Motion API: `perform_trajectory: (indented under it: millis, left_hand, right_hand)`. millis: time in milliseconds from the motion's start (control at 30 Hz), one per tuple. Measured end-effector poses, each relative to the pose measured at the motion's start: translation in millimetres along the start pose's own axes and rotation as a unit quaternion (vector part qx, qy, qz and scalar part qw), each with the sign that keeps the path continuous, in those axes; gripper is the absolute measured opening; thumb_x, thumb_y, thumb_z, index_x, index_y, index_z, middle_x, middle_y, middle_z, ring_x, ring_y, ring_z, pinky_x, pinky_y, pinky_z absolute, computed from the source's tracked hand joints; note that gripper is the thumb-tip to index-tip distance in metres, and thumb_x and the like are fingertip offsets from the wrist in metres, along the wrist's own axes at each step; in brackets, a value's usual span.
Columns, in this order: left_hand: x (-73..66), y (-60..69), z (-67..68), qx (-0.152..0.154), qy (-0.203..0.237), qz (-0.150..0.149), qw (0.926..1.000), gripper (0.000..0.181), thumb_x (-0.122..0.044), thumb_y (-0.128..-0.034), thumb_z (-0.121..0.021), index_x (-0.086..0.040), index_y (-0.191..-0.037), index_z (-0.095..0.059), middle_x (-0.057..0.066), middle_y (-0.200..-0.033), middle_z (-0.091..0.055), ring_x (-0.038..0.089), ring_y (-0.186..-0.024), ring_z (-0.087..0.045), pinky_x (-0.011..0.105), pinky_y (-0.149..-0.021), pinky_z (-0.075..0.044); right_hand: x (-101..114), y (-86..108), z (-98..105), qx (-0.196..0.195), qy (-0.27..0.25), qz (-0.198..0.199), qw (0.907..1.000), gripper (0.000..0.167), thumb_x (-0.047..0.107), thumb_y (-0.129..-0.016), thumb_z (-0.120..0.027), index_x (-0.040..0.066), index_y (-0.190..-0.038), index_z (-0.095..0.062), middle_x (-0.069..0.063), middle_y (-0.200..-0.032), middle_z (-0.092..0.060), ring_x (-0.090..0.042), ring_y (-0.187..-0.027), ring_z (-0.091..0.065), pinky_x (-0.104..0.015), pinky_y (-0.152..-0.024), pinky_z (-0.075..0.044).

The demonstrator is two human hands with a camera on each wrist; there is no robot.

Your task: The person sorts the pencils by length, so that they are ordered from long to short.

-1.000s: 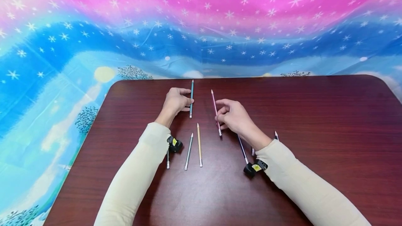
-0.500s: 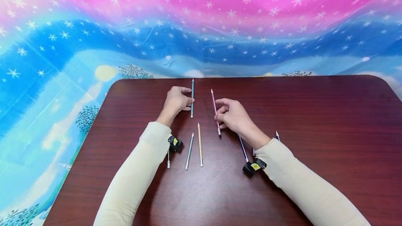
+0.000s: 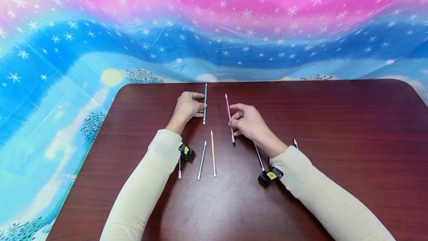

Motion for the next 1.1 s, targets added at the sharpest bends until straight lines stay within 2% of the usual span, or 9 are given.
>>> perform_trajectory:
  millis: [433, 667, 900, 1100]
  left_hand:
    - [1.5, 0.1, 0.6, 0.017, 0.008, 0.0, 0.9998, 0.047, -0.005, -0.1008, -0.068, -0.016, -0.146, -0.063, 0.014, -0.125, -0.075, 0.027, -0.105, -0.076, 0.032, -0.078, -0.065]
    - [2.3, -0.8, 0.8, 0.016, 0.012, 0.004, 0.9998, 0.047, -0.004, -0.1003, -0.069, -0.017, -0.145, -0.064, 0.013, -0.125, -0.075, 0.026, -0.104, -0.076, 0.031, -0.076, -0.065]
    - [3.7, -1.1, 0.9, 0.016, 0.021, 0.006, 0.9996, 0.047, -0.003, -0.1, -0.069, -0.016, -0.145, -0.064, 0.014, -0.124, -0.075, 0.026, -0.103, -0.077, 0.031, -0.077, -0.065]
    - [3.9, 0.2, 0.9, 0.014, 0.026, 0.002, 0.9996, 0.045, -0.004, -0.1004, -0.069, -0.017, -0.144, -0.065, 0.013, -0.123, -0.075, 0.022, -0.102, -0.076, 0.03, -0.076, -0.065]
  right_hand:
    - [-1.3, -2.4, -0.5, 0.0, -0.003, -0.003, 1.0, 0.061, -0.01, -0.093, -0.058, 0.0, -0.153, -0.048, -0.008, -0.089, -0.064, -0.016, -0.075, -0.067, -0.03, -0.063, -0.063]
    - [2.6, -4.3, -0.7, -0.002, -0.002, 0.002, 1.0, 0.061, -0.01, -0.092, -0.059, -0.001, -0.152, -0.048, -0.006, -0.086, -0.063, -0.014, -0.074, -0.066, -0.03, -0.063, -0.063]
    - [5.1, -15.8, -1.2, -0.007, -0.003, 0.002, 1.0, 0.06, -0.011, -0.094, -0.058, -0.002, -0.152, -0.048, -0.008, -0.088, -0.064, -0.016, -0.075, -0.067, -0.031, -0.065, -0.064]
    - [9.6, -30.0, -3.6, -0.017, -0.007, -0.008, 0.9998, 0.059, -0.01, -0.095, -0.057, 0.0, -0.152, -0.049, -0.013, -0.094, -0.067, -0.022, -0.08, -0.07, -0.034, -0.066, -0.065]
Point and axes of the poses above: each hand's wrist, its own y-axis away from the middle knuckle, its own z-axis out of the back of the hand, x = y × z, the point moved 6 cm from there along -y, towards the middle knuckle
